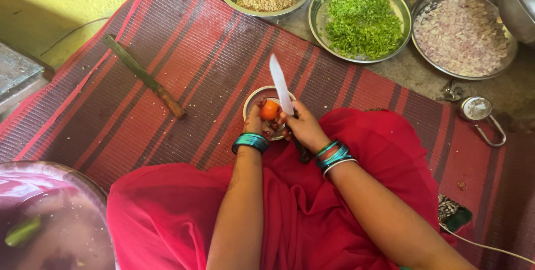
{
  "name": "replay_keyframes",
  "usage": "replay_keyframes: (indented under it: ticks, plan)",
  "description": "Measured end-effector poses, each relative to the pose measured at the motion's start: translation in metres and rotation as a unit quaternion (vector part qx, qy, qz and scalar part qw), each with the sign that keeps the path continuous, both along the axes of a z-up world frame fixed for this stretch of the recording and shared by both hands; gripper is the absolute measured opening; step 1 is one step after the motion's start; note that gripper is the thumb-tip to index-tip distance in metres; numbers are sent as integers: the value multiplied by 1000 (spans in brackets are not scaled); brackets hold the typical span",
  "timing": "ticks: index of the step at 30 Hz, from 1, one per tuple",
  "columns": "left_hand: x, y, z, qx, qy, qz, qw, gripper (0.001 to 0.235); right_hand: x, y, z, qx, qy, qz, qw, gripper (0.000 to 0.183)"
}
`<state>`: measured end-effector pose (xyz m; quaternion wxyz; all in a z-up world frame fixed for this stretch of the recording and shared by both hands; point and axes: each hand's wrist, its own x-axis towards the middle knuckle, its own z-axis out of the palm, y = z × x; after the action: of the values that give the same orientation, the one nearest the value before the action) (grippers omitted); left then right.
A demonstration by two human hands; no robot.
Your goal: The person sits on a mat and washes a tomato and a green chili in a bowl of water. They then place the tomato in a small metal bowl and use a knife to peel the skin off the tomato, collecting the peels in the bowl.
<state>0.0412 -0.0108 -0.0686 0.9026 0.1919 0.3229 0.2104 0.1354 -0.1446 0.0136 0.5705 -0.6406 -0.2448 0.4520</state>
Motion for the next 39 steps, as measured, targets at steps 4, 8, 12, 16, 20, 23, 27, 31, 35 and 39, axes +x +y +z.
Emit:
replay_keyframes:
  ticks: [4,8,12,16,20,23,27,31,35,39]
  plan:
    - [-1,2,-7,-20,53,4,998,36,-11,-4,27,-12,-192,-17,981,24]
    - [1,5,-16,42,79,-33,995,48,-18,-5,53,29,-292,-36,955,35]
    - [10,2,-4,42,168,-43,984,51,-21,-3,52,85,-286,-41,954,33]
    - [5,-6,3,160,181,-98,965,56,-13,-1,32,-4,-292,-69,954,23]
    - [9,-3,-6,89,116,-74,987,41,4,7,8,3,-178,-157,971,18]
    - [3,-4,0,34,94,-38,994,40,23,6,-2,-30,-119,-241,963,19]
    - [0,-2,15,10,76,-41,996,50,36,2,-10,-65,-117,-242,961,19]
    - [0,-2,9,21,102,-8,994,46,17,-1,2,-80,-283,-100,950,39]
    - [1,9,-15,67,86,-60,992,51,-8,-7,37,-60,-333,0,941,53]
    - [13,14,-28,158,63,9,985,40,-21,-6,56,-96,-412,58,904,62]
